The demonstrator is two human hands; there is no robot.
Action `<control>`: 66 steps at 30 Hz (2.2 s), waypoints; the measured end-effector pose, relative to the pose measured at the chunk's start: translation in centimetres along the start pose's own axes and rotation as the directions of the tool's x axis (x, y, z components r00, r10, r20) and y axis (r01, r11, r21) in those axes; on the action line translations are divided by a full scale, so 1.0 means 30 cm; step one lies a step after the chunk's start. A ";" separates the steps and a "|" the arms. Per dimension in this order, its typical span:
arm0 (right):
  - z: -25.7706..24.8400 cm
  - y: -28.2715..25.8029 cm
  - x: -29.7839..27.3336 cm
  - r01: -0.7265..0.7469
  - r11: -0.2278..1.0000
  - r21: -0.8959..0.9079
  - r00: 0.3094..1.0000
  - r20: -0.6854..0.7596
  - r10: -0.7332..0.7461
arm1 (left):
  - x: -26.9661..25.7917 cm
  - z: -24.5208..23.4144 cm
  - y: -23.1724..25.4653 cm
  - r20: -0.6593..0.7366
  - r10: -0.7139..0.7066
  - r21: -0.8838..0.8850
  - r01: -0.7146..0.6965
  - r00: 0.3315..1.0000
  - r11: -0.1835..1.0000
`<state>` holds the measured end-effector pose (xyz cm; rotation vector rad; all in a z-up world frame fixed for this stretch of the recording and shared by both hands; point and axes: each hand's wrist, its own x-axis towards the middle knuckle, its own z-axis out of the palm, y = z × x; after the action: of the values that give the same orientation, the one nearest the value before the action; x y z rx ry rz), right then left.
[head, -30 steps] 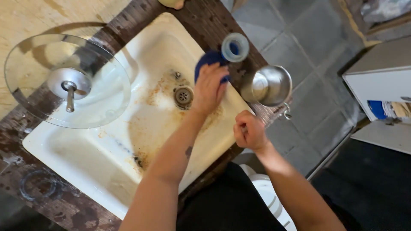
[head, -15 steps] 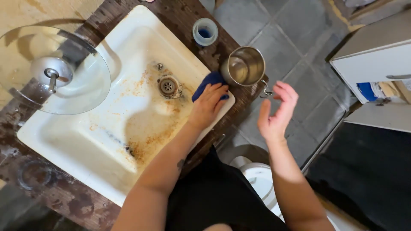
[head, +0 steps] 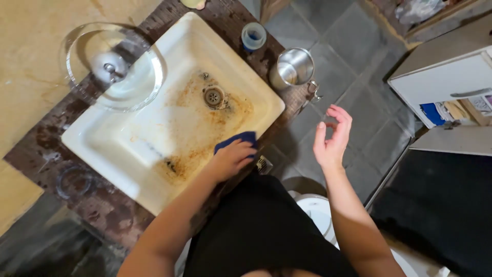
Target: The person scrubs a white bathroom sink with a green sponge, rinses the sponge, and then wipes the sink basin and surrounding countertop with a blue cloth. The sink shows visible brown stains throughout the clip.
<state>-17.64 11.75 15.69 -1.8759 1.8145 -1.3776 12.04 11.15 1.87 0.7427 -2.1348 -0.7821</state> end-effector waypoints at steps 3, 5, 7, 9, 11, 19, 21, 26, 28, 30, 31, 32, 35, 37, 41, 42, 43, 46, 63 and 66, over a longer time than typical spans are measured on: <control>-0.015 -0.015 -0.101 -0.034 0.999 0.023 0.999 0.008 0.034 | -0.208 -0.128 0.066 0.034 -0.141 -0.068 0.143 0.989 0.987; -0.002 -0.054 -0.151 -0.060 0.998 0.022 0.998 0.035 0.059 | -0.351 -0.206 0.106 0.139 -0.420 -0.063 0.431 0.897 0.900; 0.033 -0.095 -0.198 -0.061 0.997 0.050 0.997 0.058 0.058 | -0.431 -0.322 0.201 0.144 -0.541 -0.041 0.551 0.829 0.833; 0.081 -0.139 -0.228 -0.055 0.995 0.078 0.996 0.075 0.049 | -0.482 -0.394 0.247 0.141 -0.646 -0.022 0.654 0.750 0.756; 0.138 -0.199 -0.266 -0.093 0.980 0.178 0.991 0.108 0.074 | -0.531 -0.430 0.268 0.163 -0.721 0.018 0.729 0.673 0.684; 0.417 -0.523 -0.271 -0.464 0.811 0.355 0.796 0.569 0.207 | -0.485 -0.486 0.176 0.013 -0.833 -0.998 -0.050 0.553 -0.048; 0.474 -0.583 -0.272 -0.588 0.754 0.293 0.658 0.715 0.235 | -0.465 -0.465 0.166 -0.012 -0.778 -0.975 -0.181 0.628 -0.131; 0.605 -0.624 -0.270 -0.825 0.359 0.435 0.492 0.867 0.078 | -0.335 -0.457 0.256 -0.160 -0.766 -0.973 -0.230 0.622 0.017; 0.650 -0.553 -0.259 -0.782 0.454 0.428 0.522 0.847 0.100 | -0.292 -0.424 0.230 -0.208 -0.797 -0.975 -0.187 0.567 0.121; 0.676 -0.508 -0.213 -0.732 0.543 0.410 0.549 0.828 0.115 | -0.248 -0.411 0.178 -0.261 -0.824 -0.965 -0.139 0.503 0.221; 0.676 -0.501 -0.180 -0.753 0.526 0.395 0.557 0.809 0.190 | -0.230 -0.412 0.142 -0.318 -0.814 -0.936 -0.027 0.486 0.350; 0.668 -0.490 -0.152 -0.776 0.508 0.375 0.555 0.788 0.266 | -0.217 -0.404 0.114 -0.371 -0.802 -0.882 0.091 0.469 0.462; 0.655 -0.405 -0.037 -0.821 0.429 0.377 0.506 0.829 0.238 | -0.077 -0.549 0.073 -0.741 -0.477 -0.309 0.389 0.473 0.868; 0.674 -0.312 0.026 -0.849 0.357 0.389 0.481 0.849 0.219 | 0.009 -0.627 -0.019 -0.816 -0.310 -0.028 0.503 0.488 0.864; 0.637 -0.205 0.194 -0.969 0.156 0.192 0.217 0.962 0.163 | 0.164 -0.724 -0.104 -0.727 -0.293 0.259 0.643 0.621 0.721; 0.628 -0.212 0.229 -0.969 0.158 0.189 0.213 0.964 0.160 | 0.176 -0.721 -0.152 -0.729 -0.295 0.257 0.646 0.618 0.718; 0.620 -0.223 0.262 -0.982 0.108 0.154 0.171 0.970 0.173 | 0.184 -0.720 -0.198 -0.743 -0.227 0.323 0.634 0.630 0.703; 0.601 -0.242 0.340 -0.992 0.068 0.102 0.111 0.984 0.137 | 0.194 -0.736 -0.252 -0.770 -0.139 0.389 0.632 0.622 0.670; 0.794 0.059 0.257 -0.704 0.710 -0.027 0.362 0.846 0.392 | -0.308 -0.585 0.139 -0.866 -0.289 0.281 0.875 0.409 0.395; 0.841 -0.019 0.260 -0.338 0.912 -0.233 0.482 0.789 0.380 | -0.472 -0.346 0.184 -0.793 -0.438 0.381 0.906 0.423 0.186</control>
<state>-0.90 -6.16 5.88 -1.5707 1.5470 -0.1794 26.75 21.63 5.36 2.3147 -1.3827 0.1376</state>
